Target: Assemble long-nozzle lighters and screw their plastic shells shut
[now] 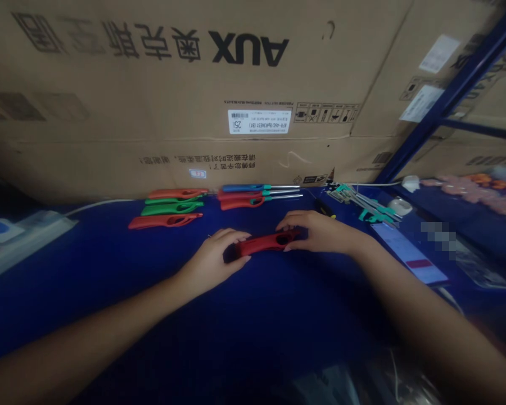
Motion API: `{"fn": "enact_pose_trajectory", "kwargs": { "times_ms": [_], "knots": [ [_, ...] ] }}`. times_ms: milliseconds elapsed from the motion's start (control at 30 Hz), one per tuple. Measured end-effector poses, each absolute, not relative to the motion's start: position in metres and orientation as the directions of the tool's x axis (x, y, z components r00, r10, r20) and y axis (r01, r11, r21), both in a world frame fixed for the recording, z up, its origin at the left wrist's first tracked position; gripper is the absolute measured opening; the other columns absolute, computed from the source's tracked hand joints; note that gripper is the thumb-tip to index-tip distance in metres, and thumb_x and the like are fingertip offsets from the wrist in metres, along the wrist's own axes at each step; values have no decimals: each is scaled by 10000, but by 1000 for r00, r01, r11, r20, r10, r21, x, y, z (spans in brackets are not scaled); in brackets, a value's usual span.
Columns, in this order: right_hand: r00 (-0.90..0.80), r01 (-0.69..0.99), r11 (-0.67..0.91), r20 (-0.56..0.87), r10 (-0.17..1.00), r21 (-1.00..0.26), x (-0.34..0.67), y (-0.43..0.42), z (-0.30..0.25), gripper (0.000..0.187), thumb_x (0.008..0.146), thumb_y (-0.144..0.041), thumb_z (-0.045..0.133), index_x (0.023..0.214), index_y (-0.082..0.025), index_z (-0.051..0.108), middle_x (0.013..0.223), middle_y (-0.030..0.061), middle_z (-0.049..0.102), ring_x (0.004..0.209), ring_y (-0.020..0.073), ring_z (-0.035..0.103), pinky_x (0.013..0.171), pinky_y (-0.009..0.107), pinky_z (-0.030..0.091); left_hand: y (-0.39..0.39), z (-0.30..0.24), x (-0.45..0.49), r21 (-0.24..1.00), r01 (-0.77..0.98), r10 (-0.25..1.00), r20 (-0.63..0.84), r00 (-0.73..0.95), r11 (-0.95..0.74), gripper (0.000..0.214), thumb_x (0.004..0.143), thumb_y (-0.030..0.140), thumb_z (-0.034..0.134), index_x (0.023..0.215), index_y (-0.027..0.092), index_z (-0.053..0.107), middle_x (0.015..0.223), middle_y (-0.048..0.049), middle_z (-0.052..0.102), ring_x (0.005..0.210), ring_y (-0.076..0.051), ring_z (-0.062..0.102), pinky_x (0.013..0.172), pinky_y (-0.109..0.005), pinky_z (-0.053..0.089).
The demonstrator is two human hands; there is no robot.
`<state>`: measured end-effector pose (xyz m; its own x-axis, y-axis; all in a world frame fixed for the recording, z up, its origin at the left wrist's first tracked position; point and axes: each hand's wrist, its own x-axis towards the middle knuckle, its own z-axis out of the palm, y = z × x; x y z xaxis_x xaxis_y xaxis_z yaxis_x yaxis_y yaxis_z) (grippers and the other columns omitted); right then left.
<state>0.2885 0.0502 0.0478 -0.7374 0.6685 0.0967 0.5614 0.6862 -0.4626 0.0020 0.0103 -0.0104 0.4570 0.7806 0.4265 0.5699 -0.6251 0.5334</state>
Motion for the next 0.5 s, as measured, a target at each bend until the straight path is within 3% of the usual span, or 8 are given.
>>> {"fn": "enact_pose_trajectory", "kwargs": {
  "times_ms": [167,267,400,500],
  "knots": [
    [-755,524,729,157,637,-440,288,50,49,214,951,-337,634,1061,-180,728,1004,80,698,894,183,655,819,297,492,10,-10,1,554,555,784,423,454,-620,344,866,229,707,1204,225,641,1188,-63,701,1110,-239,660,1003,-442,526],
    [-718,552,749,248,650,-367,288,51,50,230,996,-285,538,1024,-176,738,980,87,720,876,182,667,810,299,492,10,-11,0,560,549,784,423,454,-621,355,876,232,699,1224,222,629,1180,-69,698,1094,-238,663,986,-442,533],
    [-655,613,732,326,682,-298,291,50,54,223,979,-256,530,1009,-186,740,976,81,747,870,192,678,792,302,487,11,-12,0,549,573,793,424,437,-609,325,874,254,700,1189,205,633,1120,-76,700,1027,-238,677,926,-433,560],
    [-660,645,709,261,705,-285,293,47,59,195,943,-238,560,928,-169,742,896,73,745,785,176,660,727,287,467,11,-12,-1,550,576,797,420,434,-605,327,875,239,690,1195,207,633,1132,-77,698,1041,-237,677,936,-432,560]
  ]
}}
